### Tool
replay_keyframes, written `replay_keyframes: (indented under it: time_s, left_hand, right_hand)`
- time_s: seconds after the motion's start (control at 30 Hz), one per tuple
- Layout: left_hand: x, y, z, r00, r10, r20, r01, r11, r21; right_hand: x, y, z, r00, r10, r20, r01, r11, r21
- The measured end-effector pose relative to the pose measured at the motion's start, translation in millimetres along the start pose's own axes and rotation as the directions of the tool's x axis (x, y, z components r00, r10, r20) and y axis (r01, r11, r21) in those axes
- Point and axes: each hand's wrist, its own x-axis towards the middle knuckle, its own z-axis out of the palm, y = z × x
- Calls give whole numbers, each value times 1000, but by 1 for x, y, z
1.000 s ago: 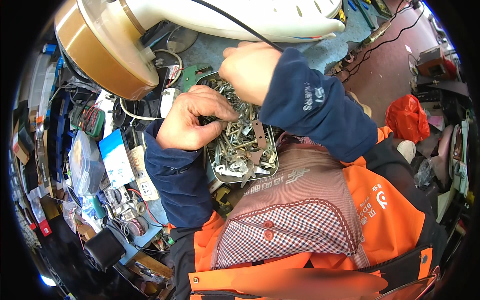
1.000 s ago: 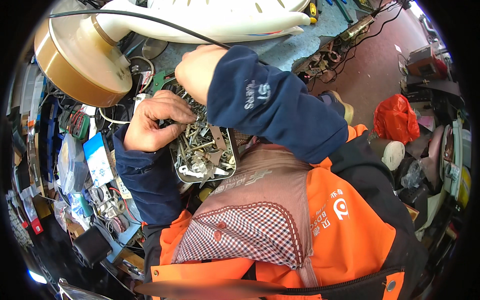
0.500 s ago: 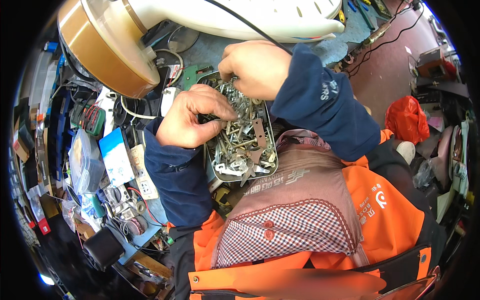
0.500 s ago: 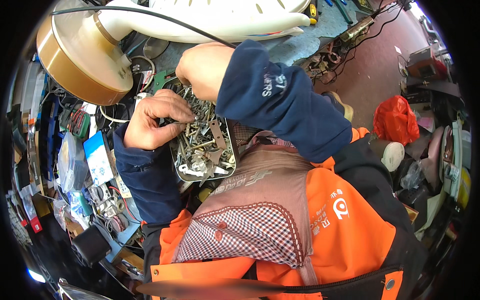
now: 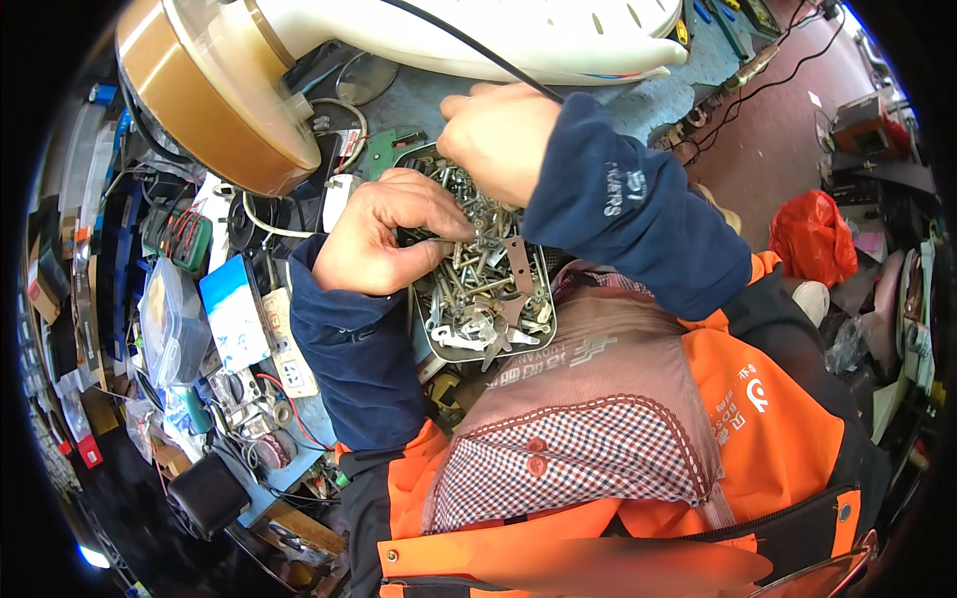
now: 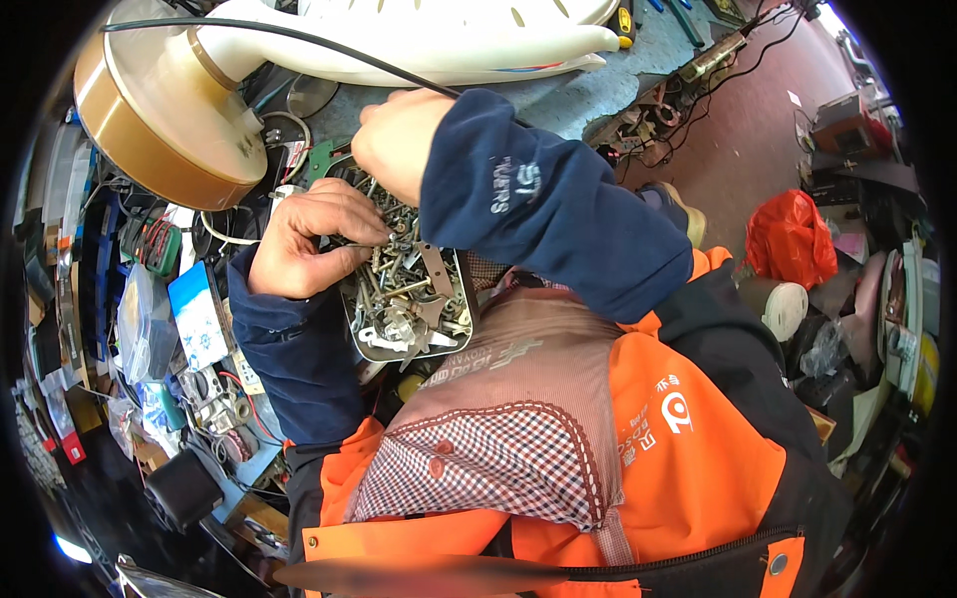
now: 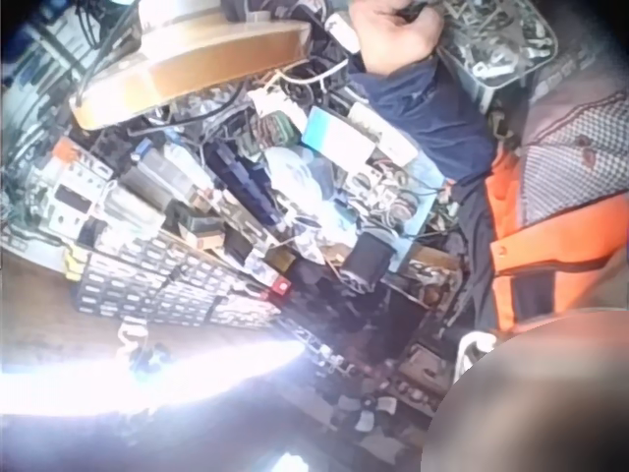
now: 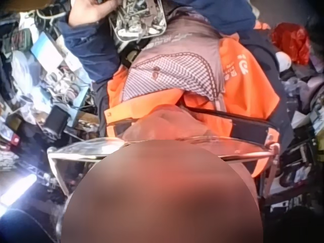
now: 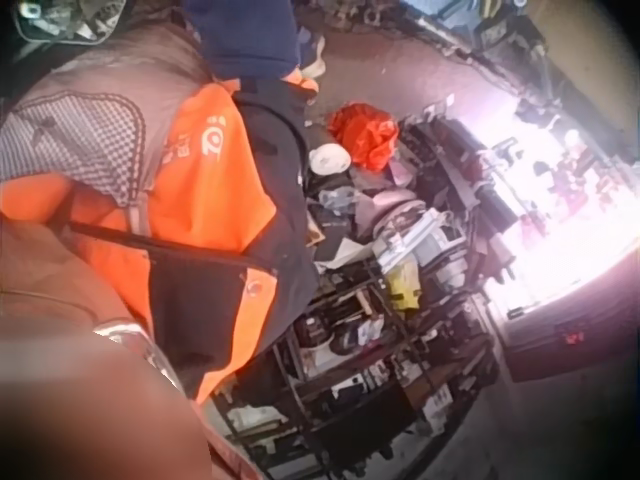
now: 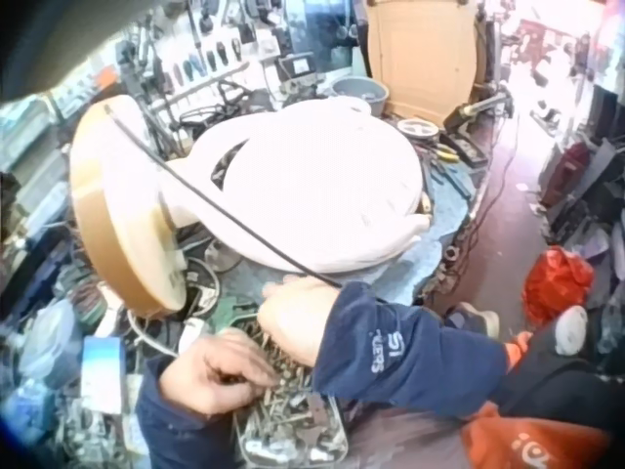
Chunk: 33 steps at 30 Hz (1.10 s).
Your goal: The person selects small metal parts from a tray, then attaches a white plastic cover to a fan base and secures it. They handle the fan assembly and inspect the attached cover.
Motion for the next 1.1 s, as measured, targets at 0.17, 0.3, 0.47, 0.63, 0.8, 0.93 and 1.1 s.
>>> replay_keyframes:
  time_s: [0.17,0.3,0.47,0.63,0.8,0.93,1.1]
  left_hand:
    - [-3,1,2,1000,-7,-10,7,1000,-5]
    - [-2,-1,-1,1000,9,0,-9,1000,-13]
    - [-4,-1,0,1000,1,-14,-1,1000,-14]
    - [-7,-1,2,999,-23,-29,22,999,-25]
    - [-7,-2,-1,1000,-6,0,6,999,-49]
    - [-6,-1,-2,1000,-12,12,12,1000,-29]
    - [-7,0,-3,1000,-20,17,21,998,-52]
  right_hand:
    - [4,2,-10,975,-40,218,-1,983,183]
    - [6,-4,2,984,11,177,-30,994,108]
    - [1,3,4,994,-47,-98,53,997,60]
    - [1,7,-7,998,20,61,-34,969,243]
    - [1,-6,-5,984,-66,168,22,968,252]
    - [5,-9,4,999,-14,51,14,1000,14]
    - [1,-4,3,997,4,-74,0,999,53]
